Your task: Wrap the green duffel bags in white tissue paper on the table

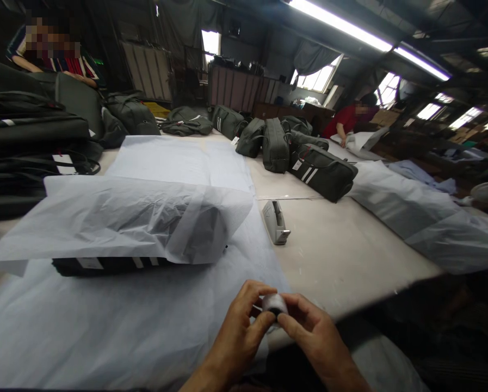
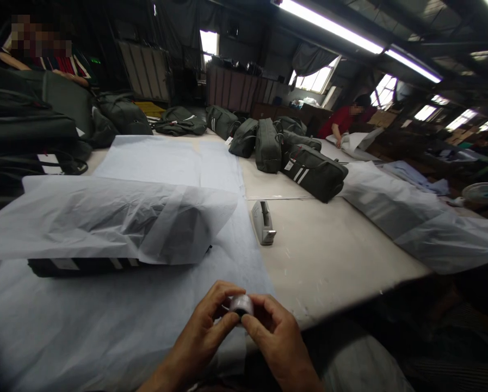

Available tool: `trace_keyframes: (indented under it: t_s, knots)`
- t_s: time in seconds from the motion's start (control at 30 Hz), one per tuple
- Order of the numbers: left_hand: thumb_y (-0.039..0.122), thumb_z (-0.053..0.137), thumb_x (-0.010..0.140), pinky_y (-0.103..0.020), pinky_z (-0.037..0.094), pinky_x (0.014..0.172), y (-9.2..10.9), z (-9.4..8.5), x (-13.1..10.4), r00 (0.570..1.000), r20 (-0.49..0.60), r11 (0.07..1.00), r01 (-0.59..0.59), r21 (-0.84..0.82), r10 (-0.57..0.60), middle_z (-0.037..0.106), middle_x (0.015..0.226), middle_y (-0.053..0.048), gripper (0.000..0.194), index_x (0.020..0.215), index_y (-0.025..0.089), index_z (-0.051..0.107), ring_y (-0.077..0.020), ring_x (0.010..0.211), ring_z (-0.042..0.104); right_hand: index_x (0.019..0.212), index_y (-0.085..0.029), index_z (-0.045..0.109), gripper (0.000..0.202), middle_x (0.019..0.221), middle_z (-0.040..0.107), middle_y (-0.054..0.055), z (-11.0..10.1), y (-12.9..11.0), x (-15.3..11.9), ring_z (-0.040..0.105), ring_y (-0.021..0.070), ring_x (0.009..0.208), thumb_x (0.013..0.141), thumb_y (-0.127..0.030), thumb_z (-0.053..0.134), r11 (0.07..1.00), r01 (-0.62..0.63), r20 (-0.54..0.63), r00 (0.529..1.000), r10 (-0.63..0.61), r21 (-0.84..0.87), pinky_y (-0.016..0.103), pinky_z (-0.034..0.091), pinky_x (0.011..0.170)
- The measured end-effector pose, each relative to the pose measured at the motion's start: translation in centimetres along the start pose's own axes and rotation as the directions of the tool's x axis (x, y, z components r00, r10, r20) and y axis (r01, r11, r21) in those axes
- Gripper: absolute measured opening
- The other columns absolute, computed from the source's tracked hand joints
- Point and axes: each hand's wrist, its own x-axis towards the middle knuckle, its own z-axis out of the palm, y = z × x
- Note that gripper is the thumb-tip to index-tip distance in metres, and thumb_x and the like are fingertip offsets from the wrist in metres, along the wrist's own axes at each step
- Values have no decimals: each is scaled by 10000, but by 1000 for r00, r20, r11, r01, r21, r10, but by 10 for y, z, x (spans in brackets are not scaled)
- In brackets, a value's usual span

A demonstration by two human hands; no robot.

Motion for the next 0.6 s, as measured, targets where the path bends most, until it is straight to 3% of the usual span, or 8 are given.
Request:
trace_keyframes:
  t_s: [0.13,0.23,0.33,0.4,0.5,0.6]
  knots:
    - [199,578,906,-277,446,813,0,3,-1,996,-42,996,-85,6,85,590,1000,-9,190,1080,256,628,-165,908,560,1001,-233,715,249,914,704,47,6,-4,-5,648,222,879,830,-408,673,946,151,-111,976,-190,-288,311,504,796]
    - [218,565,911,-290,445,809,-1,2,0,998,-57,1000,-27,-15,26,593,985,-10,178,1071,249,636,-168,894,562,941,-224,731,253,852,697,43,9,-5,-2,637,215,831,803,-433,703,946,131,-151,972,-182,-296,307,496,762]
    - [237,606,873,-298,448,779,-6,-4,4,995,-6,993,101,-55,-102,597,989,-17,242,1113,240,639,-168,863,561,984,-186,724,346,920,717,68,3,-3,6,638,200,822,777,-462,738,998,-52,-60,997,53,27,307,504,767]
    - [268,633,844,-306,471,739,-9,-9,7,984,113,964,158,-212,-136,586,1088,-37,440,1277,261,557,-169,842,581,1091,-185,687,440,984,716,73,-3,-1,10,633,163,756,762,-466,765,933,-175,41,984,171,315,290,512,706]
    - [266,734,766,-327,492,791,-7,-13,9,983,176,953,103,-286,-53,521,1292,-67,730,1422,314,418,-201,962,593,1124,-206,646,468,927,702,37,-9,3,10,624,120,674,745,-430,804,770,-246,98,967,234,588,249,503,621]
    - [200,782,734,-351,421,993,-1,-8,9,993,114,989,24,-149,-7,536,1343,-40,669,1341,321,526,-236,1178,524,1041,-187,663,398,872,693,32,-4,7,7,632,117,690,741,-398,817,688,-273,130,959,253,672,241,512,644]
